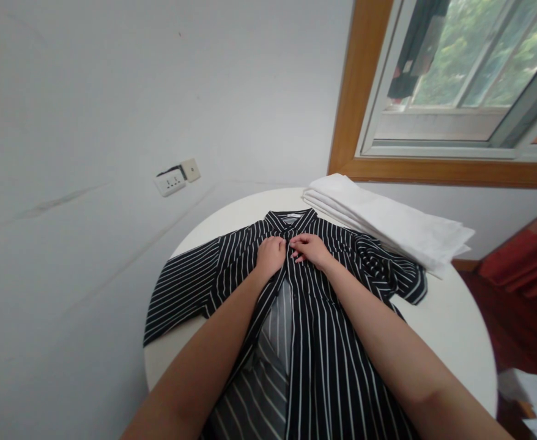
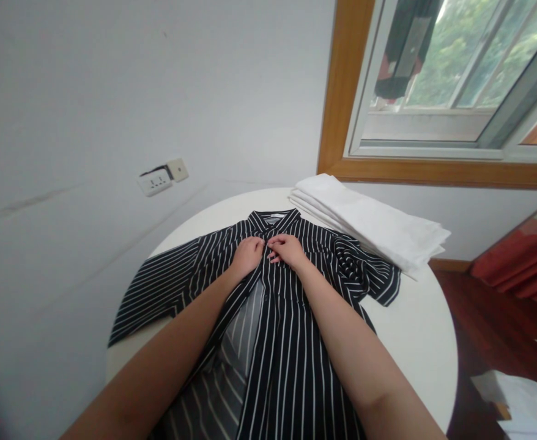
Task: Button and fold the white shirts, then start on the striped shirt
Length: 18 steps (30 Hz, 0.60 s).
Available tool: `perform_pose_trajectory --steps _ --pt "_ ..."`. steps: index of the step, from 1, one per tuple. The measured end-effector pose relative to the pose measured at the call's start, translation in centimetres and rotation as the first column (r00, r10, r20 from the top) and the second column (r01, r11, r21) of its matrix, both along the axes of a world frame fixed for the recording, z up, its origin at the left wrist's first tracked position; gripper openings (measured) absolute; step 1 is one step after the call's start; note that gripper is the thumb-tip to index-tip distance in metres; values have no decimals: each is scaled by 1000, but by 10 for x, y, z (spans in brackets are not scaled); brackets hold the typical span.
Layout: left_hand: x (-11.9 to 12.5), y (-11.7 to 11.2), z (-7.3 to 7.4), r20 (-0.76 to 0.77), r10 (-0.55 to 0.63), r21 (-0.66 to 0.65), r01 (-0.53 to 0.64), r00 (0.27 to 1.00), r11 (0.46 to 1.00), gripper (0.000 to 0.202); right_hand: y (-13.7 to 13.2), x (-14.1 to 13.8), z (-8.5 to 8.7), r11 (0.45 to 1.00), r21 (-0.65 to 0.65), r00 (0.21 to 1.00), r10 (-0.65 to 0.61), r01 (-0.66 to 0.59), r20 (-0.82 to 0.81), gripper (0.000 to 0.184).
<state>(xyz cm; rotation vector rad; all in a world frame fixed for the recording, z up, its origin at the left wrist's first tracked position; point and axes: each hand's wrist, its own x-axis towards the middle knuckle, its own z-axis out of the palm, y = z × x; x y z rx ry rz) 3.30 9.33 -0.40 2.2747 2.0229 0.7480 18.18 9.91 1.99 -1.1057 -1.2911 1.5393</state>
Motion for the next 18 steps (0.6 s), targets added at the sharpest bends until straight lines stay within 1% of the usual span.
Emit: perform_pose_trajectory --steps 3,8,13,18 --pt "1 0 1 -17 5 -7 -6 1000 1000 36 2 -6 -4 996 62 995 -67 63 75 14" --pt "1 -1 2 13 -1 -11 1 1000 1000 43 4 -12 -12 984 141 981 -132 112 141 12" --pt "0 1 1 54 -15 -11 16 998 1000 40 6 -15 -19 965 226 952 -191 137 240 11" --pt "-1 3 1 62 -11 -22 12 998 1000 37 7 -17 -25 950 283 900 -237 135 367 6"
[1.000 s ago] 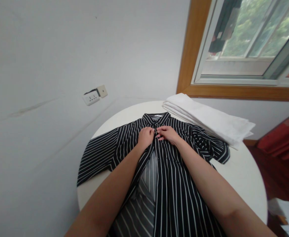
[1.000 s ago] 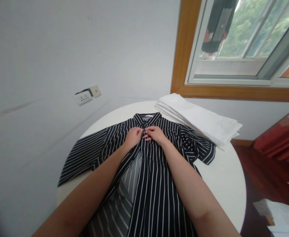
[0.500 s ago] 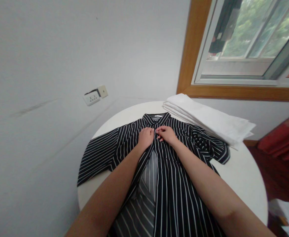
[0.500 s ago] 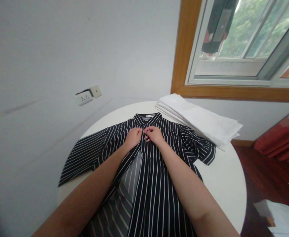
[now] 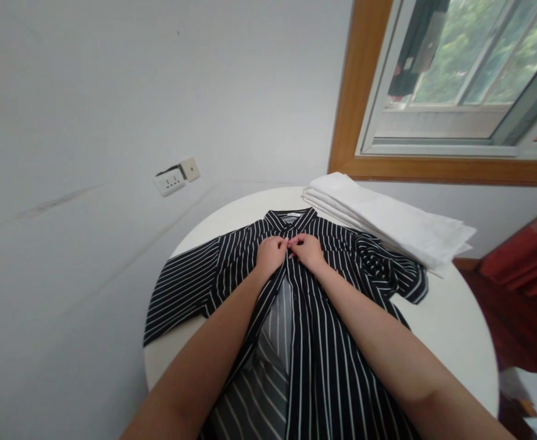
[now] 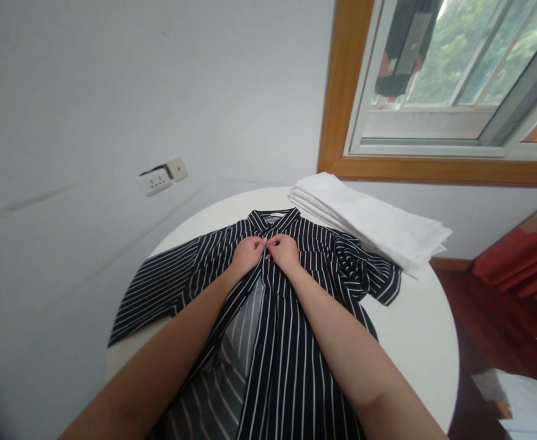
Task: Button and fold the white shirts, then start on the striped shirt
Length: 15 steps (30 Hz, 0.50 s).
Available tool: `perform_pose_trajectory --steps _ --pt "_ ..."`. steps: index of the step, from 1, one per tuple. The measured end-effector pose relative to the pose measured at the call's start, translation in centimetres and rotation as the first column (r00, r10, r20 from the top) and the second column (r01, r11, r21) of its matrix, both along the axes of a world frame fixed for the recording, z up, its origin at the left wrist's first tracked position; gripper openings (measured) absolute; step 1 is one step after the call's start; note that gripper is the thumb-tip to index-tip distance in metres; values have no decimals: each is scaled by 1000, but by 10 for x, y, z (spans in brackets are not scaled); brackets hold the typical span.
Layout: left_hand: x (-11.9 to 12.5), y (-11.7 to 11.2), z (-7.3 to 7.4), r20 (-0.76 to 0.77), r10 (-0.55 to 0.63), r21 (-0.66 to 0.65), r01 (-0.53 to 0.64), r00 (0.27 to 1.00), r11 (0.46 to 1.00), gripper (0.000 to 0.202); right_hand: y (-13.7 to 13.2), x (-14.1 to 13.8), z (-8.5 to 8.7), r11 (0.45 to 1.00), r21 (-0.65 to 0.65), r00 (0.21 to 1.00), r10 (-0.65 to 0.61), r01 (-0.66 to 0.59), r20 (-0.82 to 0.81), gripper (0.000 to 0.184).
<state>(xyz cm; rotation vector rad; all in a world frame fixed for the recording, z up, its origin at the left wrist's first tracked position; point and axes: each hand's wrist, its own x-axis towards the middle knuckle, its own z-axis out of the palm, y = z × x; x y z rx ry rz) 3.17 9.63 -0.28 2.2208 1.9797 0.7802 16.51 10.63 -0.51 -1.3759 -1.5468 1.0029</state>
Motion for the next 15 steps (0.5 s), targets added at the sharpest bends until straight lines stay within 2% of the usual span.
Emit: perform_pose_trajectory --steps 5,11,15 --pt "0 1 1 3 7 -7 -7 1000 1000 33 0 2 0 999 43 998 30 -32 48 6" --pt "2 0 1 -17 42 -22 -42 999 999 33 0 8 8 989 -20 989 149 -150 -15 9" --pt "3 -2 2 -21 39 -20 -40 999 999 33 -3 7 16 992 38 973 110 -120 204 19"
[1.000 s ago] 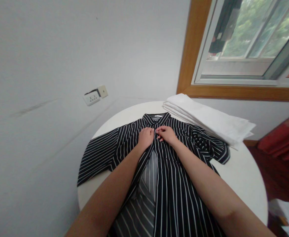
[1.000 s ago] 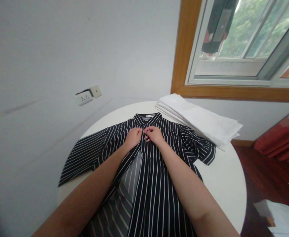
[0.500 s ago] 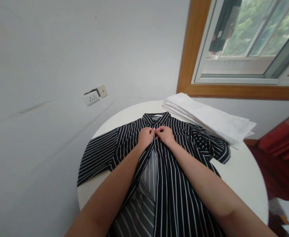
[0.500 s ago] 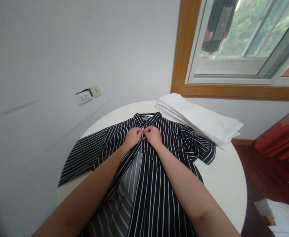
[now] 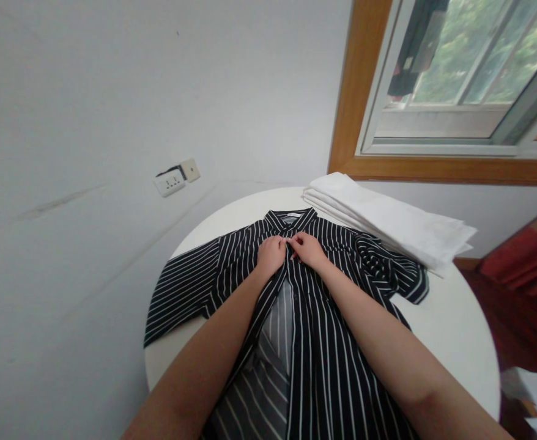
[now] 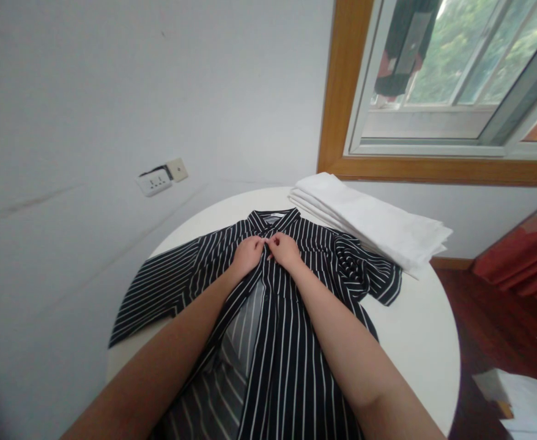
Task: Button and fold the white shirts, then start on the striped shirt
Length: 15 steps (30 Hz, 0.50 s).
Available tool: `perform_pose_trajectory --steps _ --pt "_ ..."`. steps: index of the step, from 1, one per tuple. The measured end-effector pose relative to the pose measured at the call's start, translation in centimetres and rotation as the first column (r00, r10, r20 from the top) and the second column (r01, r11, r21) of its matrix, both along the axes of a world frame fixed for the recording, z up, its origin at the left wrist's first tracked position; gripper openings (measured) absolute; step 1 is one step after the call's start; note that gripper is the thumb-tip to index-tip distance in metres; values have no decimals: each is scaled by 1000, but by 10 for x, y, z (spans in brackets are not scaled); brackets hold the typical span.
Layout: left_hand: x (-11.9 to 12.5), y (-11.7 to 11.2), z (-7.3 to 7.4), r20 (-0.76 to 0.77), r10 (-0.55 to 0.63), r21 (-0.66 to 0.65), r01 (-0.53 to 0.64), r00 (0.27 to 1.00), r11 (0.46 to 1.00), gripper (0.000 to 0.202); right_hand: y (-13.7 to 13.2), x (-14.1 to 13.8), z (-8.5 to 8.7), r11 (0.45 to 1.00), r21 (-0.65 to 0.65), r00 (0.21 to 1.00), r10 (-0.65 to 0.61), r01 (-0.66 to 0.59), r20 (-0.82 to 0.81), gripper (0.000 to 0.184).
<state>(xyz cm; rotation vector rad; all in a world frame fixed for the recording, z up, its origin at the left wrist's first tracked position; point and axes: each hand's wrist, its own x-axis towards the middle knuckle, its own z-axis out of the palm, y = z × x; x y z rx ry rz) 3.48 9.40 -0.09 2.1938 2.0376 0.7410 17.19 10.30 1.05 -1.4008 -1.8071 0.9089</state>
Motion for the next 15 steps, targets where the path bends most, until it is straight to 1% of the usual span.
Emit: perform_pose_trajectory --steps 2,4,6,8,11,15 --pt "0 -1 1 12 -12 2 12 1000 1000 33 -3 -2 3 993 118 987 -36 17 159 23" --pt "0 -2 1 30 -23 5 22 999 1000 32 -7 -4 4 970 242 952 -93 20 292 23" --pt "0 -2 1 49 -25 4 25 998 1000 31 -11 -7 4 950 311 911 -136 9 389 24" --pt "0 -1 1 63 -30 1 30 998 1000 31 -15 -9 4 944 329 878 -153 -5 453 27" --pt "0 -1 2 69 -57 -1 57 996 998 30 -17 -12 3 945 327 848 -169 -5 502 30" --pt "0 -1 1 53 -80 -3 80 995 997 28 -12 -12 2 959 279 854 -179 41 488 31"
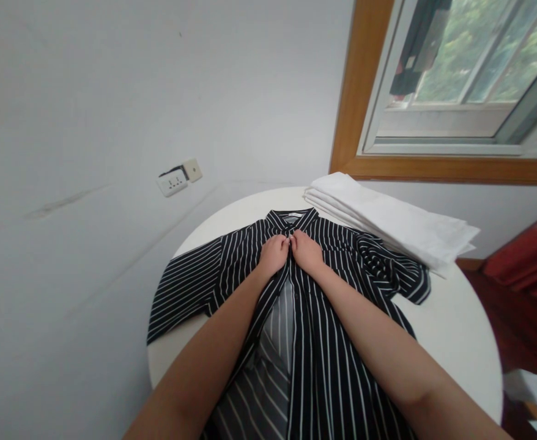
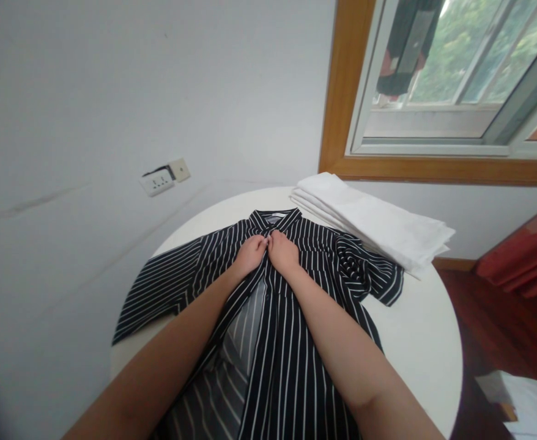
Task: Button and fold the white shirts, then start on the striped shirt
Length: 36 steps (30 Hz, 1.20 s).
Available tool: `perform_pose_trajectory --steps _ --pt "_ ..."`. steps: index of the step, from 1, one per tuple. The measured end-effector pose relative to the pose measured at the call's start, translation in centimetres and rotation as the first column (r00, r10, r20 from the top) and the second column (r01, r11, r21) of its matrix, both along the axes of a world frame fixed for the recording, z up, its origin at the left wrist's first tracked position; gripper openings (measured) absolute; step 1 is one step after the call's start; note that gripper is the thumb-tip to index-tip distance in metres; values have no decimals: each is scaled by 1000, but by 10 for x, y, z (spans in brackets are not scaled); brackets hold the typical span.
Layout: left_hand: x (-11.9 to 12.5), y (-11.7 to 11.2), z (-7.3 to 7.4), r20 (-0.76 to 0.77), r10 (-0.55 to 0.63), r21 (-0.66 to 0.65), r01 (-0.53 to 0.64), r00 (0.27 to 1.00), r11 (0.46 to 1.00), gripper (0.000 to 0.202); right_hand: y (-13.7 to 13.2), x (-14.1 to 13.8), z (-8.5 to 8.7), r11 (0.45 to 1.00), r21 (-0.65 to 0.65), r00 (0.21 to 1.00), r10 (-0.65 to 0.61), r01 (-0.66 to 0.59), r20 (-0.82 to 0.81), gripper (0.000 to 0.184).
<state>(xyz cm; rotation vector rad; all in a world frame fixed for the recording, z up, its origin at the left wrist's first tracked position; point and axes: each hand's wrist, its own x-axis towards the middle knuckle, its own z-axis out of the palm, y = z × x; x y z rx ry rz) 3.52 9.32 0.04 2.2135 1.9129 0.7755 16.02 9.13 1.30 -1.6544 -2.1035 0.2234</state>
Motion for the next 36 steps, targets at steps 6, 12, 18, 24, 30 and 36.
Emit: perform_pose_trajectory --steps 6,12,18,24,30,36 --pt "2 -5 2 -59 -13 12 13 998 1000 20 14 8 1 990 -142 987 -28 6 -158 35" --pt "4 -10 5 -53 21 26 -20 998 999 10 18 12 -4 986 -155 949 7 -58 -314 30" --pt "0 -14 9 29 164 189 -167 986 968 20 14 19 -4 1000 -27 906 -4 -9 -423 30" --pt "-1 -19 11 -66 137 130 -128 988 983 36 5 38 0 967 161 978 -180 195 -106 34" --pt "0 -17 6 -198 84 -115 -108 977 987 48 10 46 -10 972 -106 971 -194 209 139 63" --pt "-11 -5 8 -216 72 -203 -117 974 972 55 14 46 -7 960 -203 961 -142 192 236 78"
